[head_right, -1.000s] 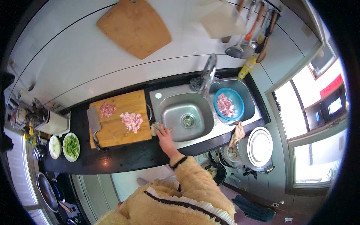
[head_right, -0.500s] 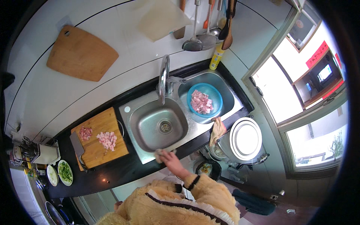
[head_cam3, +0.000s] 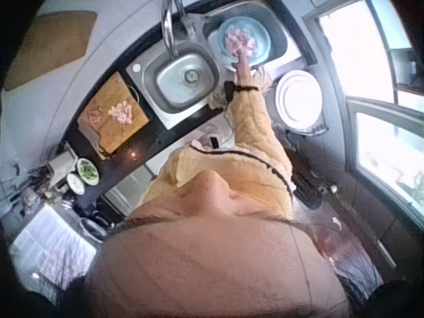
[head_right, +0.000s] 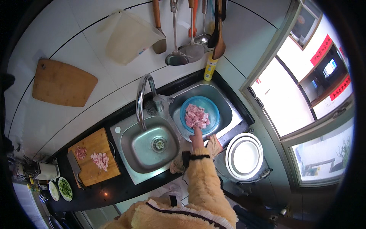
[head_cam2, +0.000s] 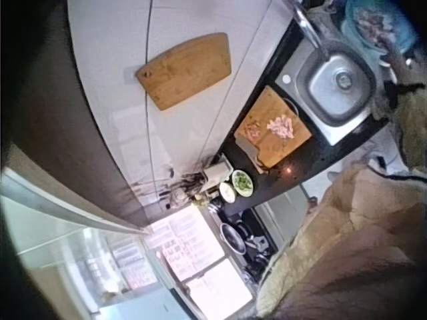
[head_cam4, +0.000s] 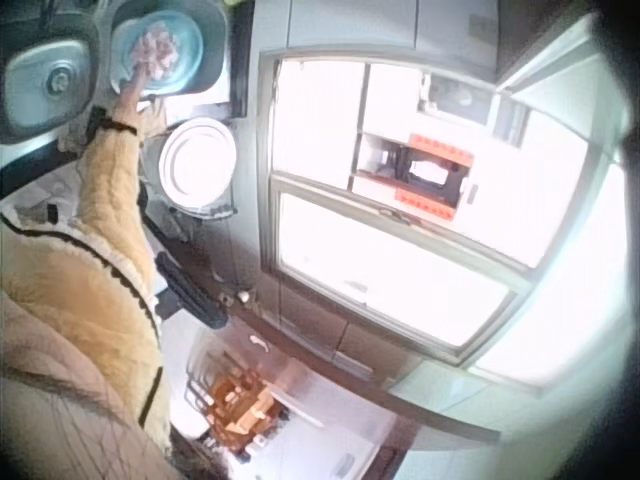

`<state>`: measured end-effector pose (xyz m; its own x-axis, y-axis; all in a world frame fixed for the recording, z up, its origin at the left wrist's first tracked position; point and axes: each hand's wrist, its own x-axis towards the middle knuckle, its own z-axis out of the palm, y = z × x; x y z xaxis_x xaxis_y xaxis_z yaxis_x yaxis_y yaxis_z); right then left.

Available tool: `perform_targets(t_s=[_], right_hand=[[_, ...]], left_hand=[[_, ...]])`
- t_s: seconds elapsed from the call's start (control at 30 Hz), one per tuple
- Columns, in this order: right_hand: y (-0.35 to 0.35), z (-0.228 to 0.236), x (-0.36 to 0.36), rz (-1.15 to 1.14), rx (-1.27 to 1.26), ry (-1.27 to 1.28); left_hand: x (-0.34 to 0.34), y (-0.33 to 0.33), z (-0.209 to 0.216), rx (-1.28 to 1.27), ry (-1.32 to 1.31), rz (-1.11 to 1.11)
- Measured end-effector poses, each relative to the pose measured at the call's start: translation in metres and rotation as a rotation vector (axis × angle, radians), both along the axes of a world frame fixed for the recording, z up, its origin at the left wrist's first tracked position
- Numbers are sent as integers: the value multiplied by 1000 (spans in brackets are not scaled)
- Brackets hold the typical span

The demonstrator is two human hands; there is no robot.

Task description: The person places a wok on the stove, washes chopped meat in a colander under running water, then wipes the wok interior with a cloth. They pour cooking oil into the wok, tilt it to coat the surface, and chop additional meat on a cutting board. Finally, they retrieve a plastic container from another room and place it on the counter.

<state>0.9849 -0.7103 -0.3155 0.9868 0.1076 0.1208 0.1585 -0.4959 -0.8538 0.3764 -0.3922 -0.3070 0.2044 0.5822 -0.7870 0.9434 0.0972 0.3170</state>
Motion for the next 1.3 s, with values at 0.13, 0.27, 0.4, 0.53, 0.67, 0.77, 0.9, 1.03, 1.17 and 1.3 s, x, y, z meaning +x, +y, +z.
perform_targets(t_s=[0.13, 0.27, 0.4, 0.53, 0.67, 0.77, 0.9, 1.03, 1.17, 1.3], right_hand=[[14, -86, 36, -294, 671, 283], [-9, -82, 89, -641, 1428, 1024], [-29, 7, 95, -491, 1207, 1099], [-48, 123, 42, -388, 1131, 832], [-68, 191, -14, -330, 1171, 790], [-59, 184, -25, -314, 1110, 726], [-54, 170, -14, -270, 882, 773], [-64, 174, -38, -302, 851, 679], [-51, 165, -70, -388, 848, 630], [-29, 155, -88, -426, 659, 621]], left_hand=[[20, -23, 0, 4, -17, 23], [13, -35, -2, 11, -26, 67], [-15, -37, -2, 24, -30, 102], [-45, -34, -3, 46, -32, 127], [-62, -28, -7, 65, -48, 135], [-72, -28, -12, 92, -65, 109], [-95, -23, -23, 168, -14, 56], [-124, -25, -40, 188, -89, 335], [-141, -39, -52, 115, -169, 215], [-143, -58, -45, 180, -212, 307]])
